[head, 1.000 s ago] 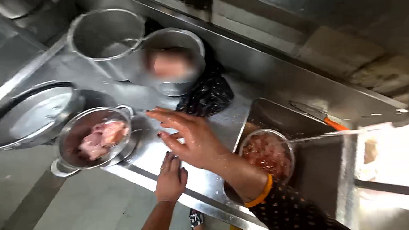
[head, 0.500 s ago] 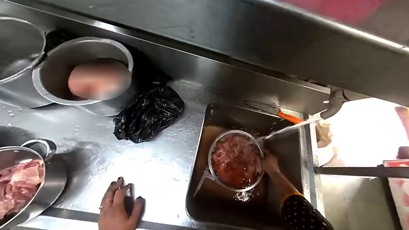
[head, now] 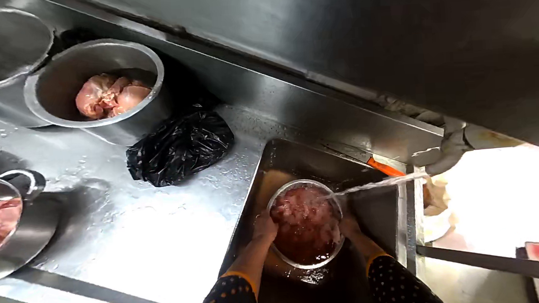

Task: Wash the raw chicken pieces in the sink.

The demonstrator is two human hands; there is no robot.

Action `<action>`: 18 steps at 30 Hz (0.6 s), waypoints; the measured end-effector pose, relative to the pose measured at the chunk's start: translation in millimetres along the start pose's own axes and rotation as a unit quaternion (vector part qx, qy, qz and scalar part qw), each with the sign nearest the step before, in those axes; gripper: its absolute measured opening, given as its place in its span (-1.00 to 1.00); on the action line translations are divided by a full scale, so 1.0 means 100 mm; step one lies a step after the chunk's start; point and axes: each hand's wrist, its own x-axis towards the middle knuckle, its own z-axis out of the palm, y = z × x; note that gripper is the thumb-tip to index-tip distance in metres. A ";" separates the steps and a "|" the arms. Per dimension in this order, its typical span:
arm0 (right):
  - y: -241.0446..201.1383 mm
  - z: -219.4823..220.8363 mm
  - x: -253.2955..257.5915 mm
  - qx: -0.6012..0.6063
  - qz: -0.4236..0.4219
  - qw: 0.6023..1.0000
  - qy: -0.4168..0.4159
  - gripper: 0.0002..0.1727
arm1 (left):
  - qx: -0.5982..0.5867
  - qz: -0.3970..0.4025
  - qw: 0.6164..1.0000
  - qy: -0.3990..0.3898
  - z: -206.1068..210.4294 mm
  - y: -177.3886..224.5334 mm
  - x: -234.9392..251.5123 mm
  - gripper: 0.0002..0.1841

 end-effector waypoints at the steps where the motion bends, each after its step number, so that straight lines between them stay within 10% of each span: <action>1: 0.03 -0.01 0.03 -0.011 -0.005 1.000 -0.005 -0.27 | 0.006 -0.005 1.000 -0.012 0.04 -0.03 0.11 -0.26; 9: 0.17 -0.06 -0.03 0.031 -0.013 0.999 -0.012 -0.20 | 0.076 -0.005 0.996 -0.039 0.09 -0.20 0.15 -0.41; 18: 0.10 -0.55 -0.77 0.097 -0.027 0.994 -0.049 -0.34 | 0.010 0.019 0.999 -0.031 -0.35 -0.32 -0.93 -0.34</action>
